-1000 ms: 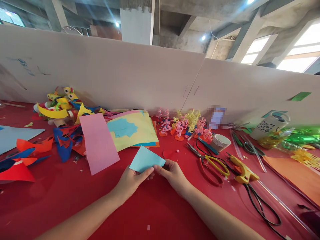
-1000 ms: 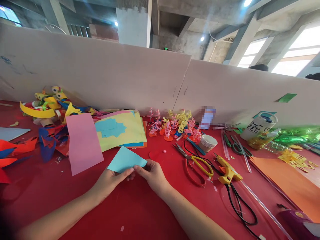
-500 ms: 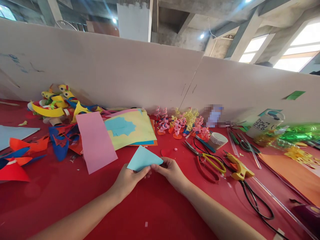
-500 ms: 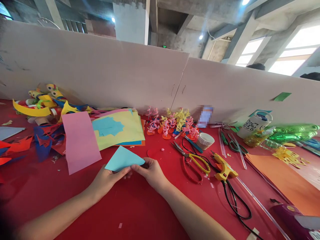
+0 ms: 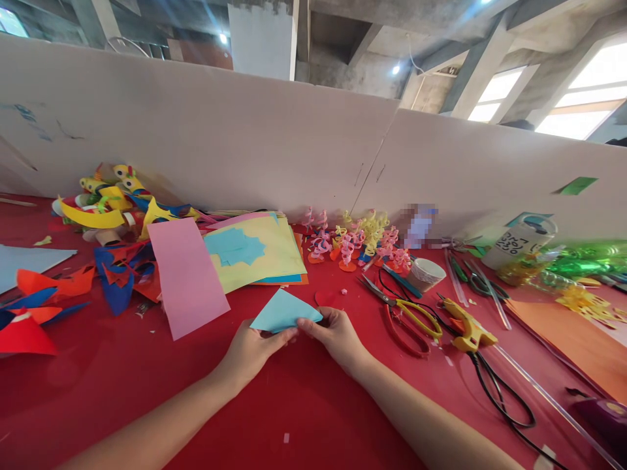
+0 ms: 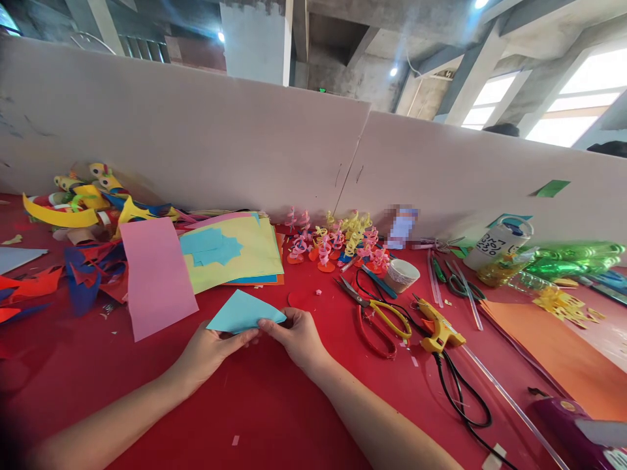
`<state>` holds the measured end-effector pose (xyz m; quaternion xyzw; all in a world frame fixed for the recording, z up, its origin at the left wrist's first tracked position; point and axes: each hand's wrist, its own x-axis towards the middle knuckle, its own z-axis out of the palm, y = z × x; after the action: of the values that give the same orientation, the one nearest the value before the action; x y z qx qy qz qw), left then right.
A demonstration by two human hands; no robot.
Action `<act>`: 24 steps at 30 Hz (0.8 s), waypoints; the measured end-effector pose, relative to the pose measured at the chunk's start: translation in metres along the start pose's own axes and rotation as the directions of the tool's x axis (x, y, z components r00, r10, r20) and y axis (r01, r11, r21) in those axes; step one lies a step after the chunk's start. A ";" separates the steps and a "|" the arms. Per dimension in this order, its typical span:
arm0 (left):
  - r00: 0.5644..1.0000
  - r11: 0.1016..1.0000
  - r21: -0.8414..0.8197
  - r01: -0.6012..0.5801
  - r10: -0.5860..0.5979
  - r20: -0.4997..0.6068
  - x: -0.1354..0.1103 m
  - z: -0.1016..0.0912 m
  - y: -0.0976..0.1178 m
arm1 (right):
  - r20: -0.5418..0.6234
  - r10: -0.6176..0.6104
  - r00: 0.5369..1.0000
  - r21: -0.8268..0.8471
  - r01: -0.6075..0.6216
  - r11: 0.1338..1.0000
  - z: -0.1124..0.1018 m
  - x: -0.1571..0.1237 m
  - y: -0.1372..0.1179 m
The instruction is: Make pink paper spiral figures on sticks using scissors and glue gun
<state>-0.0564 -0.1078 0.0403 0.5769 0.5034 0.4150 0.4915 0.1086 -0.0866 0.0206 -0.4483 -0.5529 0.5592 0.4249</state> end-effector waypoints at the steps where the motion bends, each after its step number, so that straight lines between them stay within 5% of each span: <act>1: 1.000 1.000 -0.007 0.003 -0.003 -0.005 0.000 0.000 0.001 | -0.001 -0.002 1.000 0.000 0.002 1.000 0.000 0.000 0.000; 15: 0.995 0.975 -0.204 0.090 -0.079 0.064 0.004 -0.002 0.001 | 0.148 -0.053 0.988 0.093 0.040 0.995 -0.002 -0.001 -0.006; 24: 0.993 0.955 -0.272 0.114 -0.121 -0.010 0.002 0.000 -0.004 | 0.008 -0.069 0.998 -0.049 0.069 0.996 0.000 -0.001 0.001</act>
<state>-0.0569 -0.1060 0.0361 0.4678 0.4815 0.4576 0.5830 0.1084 -0.0873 0.0197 -0.4375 -0.5831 0.5319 0.4309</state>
